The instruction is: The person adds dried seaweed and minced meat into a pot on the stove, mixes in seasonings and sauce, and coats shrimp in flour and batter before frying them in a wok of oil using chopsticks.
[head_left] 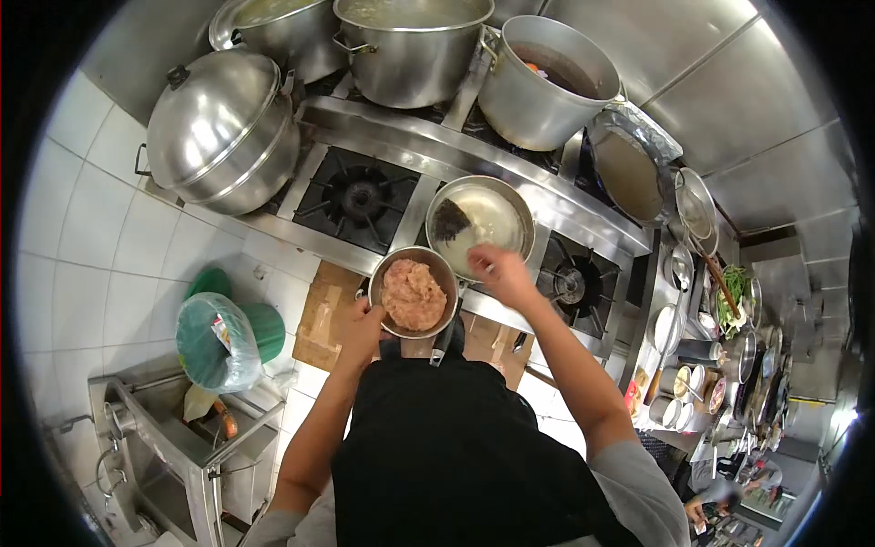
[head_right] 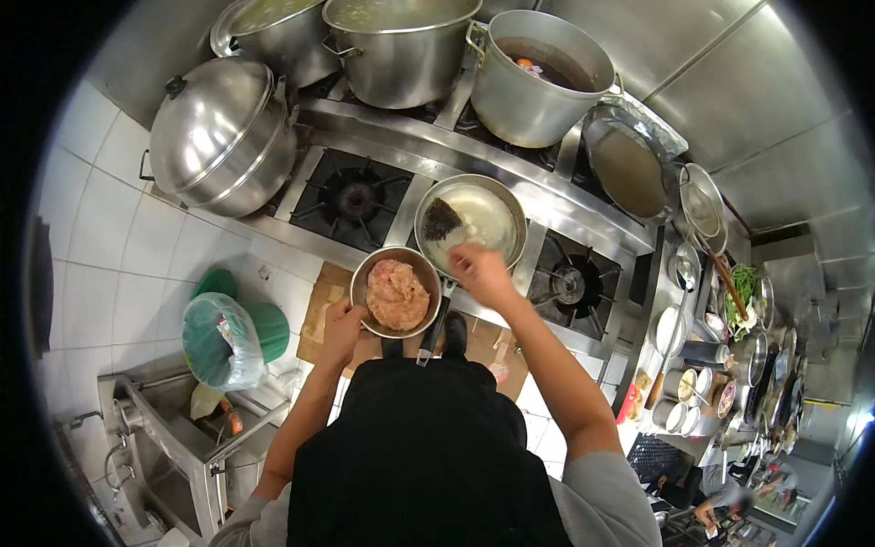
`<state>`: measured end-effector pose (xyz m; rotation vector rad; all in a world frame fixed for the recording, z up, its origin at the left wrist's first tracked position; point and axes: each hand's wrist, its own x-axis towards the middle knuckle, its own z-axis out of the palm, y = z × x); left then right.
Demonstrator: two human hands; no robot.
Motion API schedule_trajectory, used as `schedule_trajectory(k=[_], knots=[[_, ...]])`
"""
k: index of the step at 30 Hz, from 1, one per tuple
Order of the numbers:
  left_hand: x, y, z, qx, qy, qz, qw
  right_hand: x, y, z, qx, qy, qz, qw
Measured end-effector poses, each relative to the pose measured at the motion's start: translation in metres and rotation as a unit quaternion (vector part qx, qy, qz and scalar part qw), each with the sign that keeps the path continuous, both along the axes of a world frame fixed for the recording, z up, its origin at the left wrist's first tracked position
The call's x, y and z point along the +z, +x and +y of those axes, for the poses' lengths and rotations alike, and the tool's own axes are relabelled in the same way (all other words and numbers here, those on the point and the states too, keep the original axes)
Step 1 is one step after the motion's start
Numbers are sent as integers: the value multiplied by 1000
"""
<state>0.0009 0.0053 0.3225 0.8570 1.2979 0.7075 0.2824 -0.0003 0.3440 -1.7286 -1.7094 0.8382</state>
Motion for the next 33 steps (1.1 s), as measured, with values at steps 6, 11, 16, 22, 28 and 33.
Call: schedule_trajectory(k=[6, 11, 16, 22, 28, 33], knots=[[10, 10, 7, -18, -34, -41, 998, -6, -61, -30, 109, 100, -154, 977], [-5, 8, 7, -22, -27, -45, 998, -20, -75, -33, 90, 37, -231, 968], [-8, 3, 8, 20, -44, -79, 996, 35, -45, -30, 10, -67, 197, 978], [-11, 1, 16, -3, -28, -117, 993, 49, -25, -18, -10, -137, 676, 724], [-18, -6, 13, -7, -37, -131, 991, -22, -1, -8, -76, -162, 721, 669], [-34, -15, 6, 0, -48, -91, 995, -29, 23, -1, -260, -178, 495, 810]])
